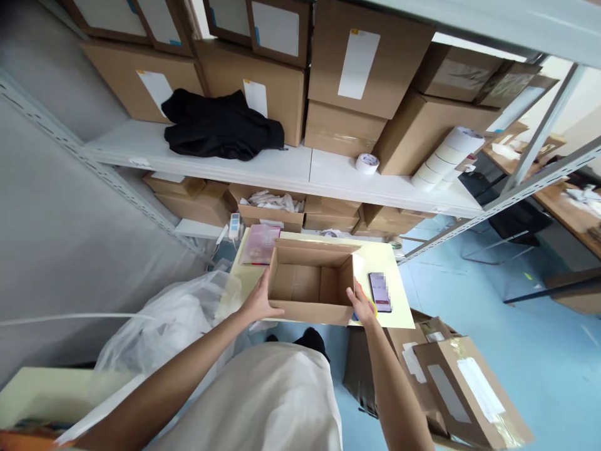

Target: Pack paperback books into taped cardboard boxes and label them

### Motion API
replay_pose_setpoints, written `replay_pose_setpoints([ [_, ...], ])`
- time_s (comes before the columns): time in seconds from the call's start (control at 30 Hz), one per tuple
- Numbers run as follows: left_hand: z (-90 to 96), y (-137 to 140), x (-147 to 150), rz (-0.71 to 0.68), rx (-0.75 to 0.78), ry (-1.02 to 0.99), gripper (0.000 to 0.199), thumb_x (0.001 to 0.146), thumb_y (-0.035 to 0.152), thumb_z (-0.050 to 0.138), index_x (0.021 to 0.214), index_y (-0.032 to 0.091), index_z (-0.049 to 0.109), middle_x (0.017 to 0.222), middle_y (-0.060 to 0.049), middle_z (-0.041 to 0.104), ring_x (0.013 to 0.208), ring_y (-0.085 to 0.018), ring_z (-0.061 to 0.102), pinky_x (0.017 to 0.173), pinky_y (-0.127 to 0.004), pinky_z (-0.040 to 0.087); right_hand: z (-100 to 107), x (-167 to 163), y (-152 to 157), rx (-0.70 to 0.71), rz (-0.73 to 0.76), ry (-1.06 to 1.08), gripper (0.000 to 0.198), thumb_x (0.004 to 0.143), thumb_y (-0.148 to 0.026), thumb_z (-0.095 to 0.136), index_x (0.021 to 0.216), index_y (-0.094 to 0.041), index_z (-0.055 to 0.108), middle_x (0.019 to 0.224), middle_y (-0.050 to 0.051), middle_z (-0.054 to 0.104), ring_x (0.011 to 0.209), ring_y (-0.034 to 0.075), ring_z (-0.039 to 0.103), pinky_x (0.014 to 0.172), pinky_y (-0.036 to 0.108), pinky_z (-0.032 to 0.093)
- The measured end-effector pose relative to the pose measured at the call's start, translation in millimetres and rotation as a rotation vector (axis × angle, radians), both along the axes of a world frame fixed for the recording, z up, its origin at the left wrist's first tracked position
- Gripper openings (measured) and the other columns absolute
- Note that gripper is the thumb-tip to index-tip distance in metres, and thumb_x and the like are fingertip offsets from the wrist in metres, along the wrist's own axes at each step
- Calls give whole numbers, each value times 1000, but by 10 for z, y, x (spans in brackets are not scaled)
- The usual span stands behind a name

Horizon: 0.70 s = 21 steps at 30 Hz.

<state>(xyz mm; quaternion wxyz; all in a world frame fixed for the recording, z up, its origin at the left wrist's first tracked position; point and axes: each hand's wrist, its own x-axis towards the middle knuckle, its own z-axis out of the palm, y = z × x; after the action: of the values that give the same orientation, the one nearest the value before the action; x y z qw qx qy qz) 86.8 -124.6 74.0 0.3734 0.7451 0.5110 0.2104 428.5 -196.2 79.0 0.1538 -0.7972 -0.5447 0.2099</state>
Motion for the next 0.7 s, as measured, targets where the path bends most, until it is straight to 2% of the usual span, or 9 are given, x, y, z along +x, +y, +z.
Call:
replay_pose_setpoints([
  [0.07,-49,-38,-4,19,-8,-51,132,49,34,84,151,17,1,157,-20,18,143,-37,23,115,-49,29,-11,-75,11,15,-46,57,68,93,-53,20,151,-18,23,151,10,38,139,24,36,110,44,33],
  [0.1,-75,-65,-11,25,-17,-73,132,50,35,84,151,18,1,157,-20,18,142,-36,25,115,-49,29,18,-121,5,27,-85,16,70,93,-53,21,151,-14,22,152,13,35,141,26,32,111,46,31],
  [0.2,-170,-162,-44,38,-39,-122,127,55,37,81,152,18,1,157,-19,21,141,-34,29,115,-48,30,195,-386,-36,142,-112,-260,74,93,-53,27,151,-8,19,155,21,25,145,37,15,110,64,18],
  [0.27,-239,-219,-64,58,-33,-143,125,58,40,80,152,16,1,157,-19,20,142,-34,26,116,-48,27,331,-711,-40,201,61,-363,74,92,-51,36,152,-13,16,156,20,21,145,39,11,109,68,13],
  [0.37,-321,-264,-101,55,-31,-164,129,55,45,81,153,15,2,158,-21,13,145,-37,16,117,-52,23,472,-1314,63,145,579,-267,76,90,-41,50,153,-25,12,153,13,33,140,29,31,111,54,27],
  [0.43,-348,-269,-156,14,-30,-170,131,53,47,82,153,17,2,159,-20,10,146,-38,10,117,-54,22,516,-1659,192,57,751,-220,77,87,-34,56,152,-29,16,148,12,41,133,27,43,108,48,34],
  [0.5,-354,-261,-247,-34,-13,-173,128,53,47,82,152,18,5,159,-18,10,146,-37,6,116,-55,21,536,-1879,327,-24,825,-198,74,85,-30,58,150,-30,23,144,11,45,125,27,51,104,45,39],
  [0.6,-340,-196,-420,-43,27,-203,101,64,44,75,148,18,26,155,-17,25,145,-33,19,116,-52,25,555,-1972,472,-91,890,-164,66,87,-32,56,147,-29,30,143,10,46,118,25,56,100,40,43],
  [0.7,-339,31,-550,232,12,-212,47,82,40,56,124,17,55,134,-15,55,128,-26,50,109,-44,39,565,-1930,527,-114,911,-139,57,90,-36,52,144,-26,36,144,10,45,118,24,56,97,37,45],
])
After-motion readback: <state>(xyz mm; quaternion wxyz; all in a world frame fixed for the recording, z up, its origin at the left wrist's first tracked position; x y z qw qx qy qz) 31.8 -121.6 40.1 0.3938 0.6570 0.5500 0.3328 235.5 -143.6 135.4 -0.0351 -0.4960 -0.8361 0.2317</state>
